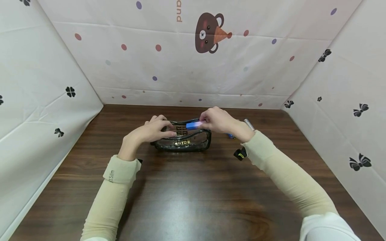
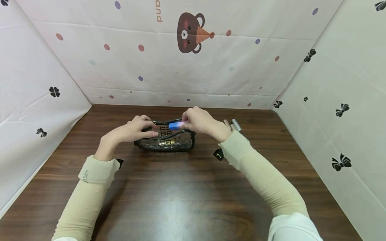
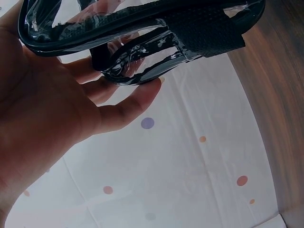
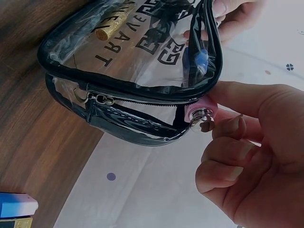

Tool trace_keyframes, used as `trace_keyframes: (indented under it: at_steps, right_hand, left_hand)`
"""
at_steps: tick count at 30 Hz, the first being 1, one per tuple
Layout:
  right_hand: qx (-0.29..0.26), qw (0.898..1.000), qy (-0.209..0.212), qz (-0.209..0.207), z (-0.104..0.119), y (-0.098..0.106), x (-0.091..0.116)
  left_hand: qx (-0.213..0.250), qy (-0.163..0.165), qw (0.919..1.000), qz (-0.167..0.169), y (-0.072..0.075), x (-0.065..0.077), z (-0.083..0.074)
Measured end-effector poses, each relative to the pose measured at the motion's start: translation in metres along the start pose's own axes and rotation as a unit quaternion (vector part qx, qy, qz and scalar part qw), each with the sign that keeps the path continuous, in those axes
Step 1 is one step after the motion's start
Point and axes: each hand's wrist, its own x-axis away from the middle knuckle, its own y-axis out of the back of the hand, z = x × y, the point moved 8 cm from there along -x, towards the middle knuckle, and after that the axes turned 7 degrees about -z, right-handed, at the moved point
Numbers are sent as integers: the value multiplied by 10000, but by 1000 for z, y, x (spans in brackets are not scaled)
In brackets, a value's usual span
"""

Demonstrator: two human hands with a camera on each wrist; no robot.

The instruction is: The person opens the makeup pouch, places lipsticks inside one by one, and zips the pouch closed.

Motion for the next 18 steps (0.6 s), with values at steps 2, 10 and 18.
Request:
trace_keyframes:
  at_steps: [2,10,18]
  right_hand:
    - [-3,10000,8,9,1,0,0]
    - [-60,10000,2,14,1,-2,-2]
    - [-249,9997,-29,40,-2,-1,-1]
  left_hand:
    - [-7,0,10000,-1,0,0,0]
    - [-21,22,10000,-13,0,1,-1]
    - [-40,53,10000,40,-1,-2,1]
